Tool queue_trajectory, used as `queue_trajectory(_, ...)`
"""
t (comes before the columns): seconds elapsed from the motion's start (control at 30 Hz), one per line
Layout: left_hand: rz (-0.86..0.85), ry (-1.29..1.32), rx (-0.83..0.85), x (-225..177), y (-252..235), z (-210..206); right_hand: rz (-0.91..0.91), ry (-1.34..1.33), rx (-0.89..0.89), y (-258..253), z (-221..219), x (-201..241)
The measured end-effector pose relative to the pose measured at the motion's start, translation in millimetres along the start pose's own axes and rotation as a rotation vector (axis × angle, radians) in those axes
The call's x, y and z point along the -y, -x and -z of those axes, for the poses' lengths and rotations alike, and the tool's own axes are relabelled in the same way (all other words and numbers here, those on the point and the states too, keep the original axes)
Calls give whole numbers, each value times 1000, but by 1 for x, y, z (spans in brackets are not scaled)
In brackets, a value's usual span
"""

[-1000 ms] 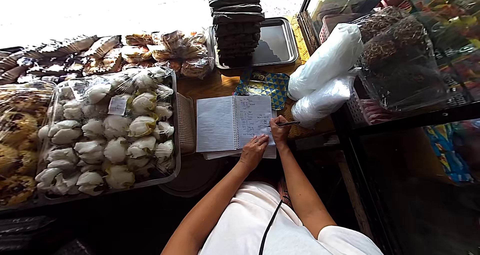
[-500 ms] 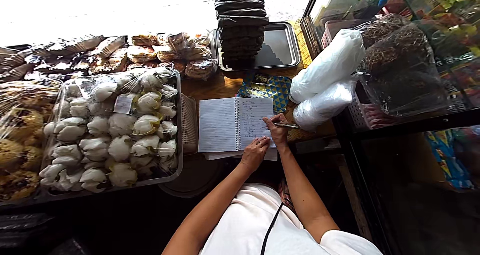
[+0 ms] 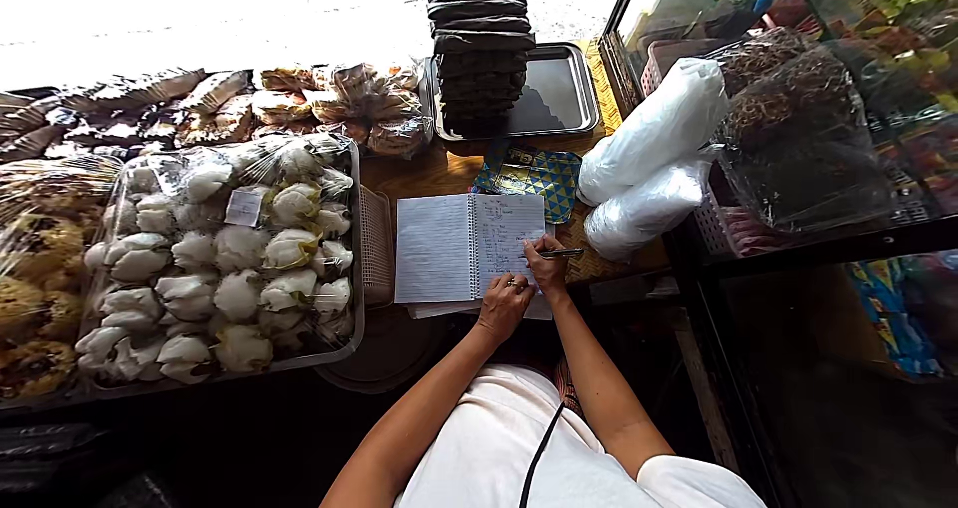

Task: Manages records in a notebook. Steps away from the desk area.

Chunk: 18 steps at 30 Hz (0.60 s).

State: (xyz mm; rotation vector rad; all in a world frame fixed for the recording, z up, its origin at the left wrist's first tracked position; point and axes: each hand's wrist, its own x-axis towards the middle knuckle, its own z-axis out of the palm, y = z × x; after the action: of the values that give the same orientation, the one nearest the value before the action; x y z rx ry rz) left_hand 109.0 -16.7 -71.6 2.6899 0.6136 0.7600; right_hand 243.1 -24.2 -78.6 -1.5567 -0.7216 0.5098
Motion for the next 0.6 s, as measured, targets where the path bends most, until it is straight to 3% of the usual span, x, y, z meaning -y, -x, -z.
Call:
queue_trajectory(0.17, 12, 1, 9, 0, -1, 1, -66, 32, 1, -1, 0, 6)
queue_trajectory(0.6, 40, 23, 33, -2, -1, 2, -9, 26, -26, -1, 0, 1)
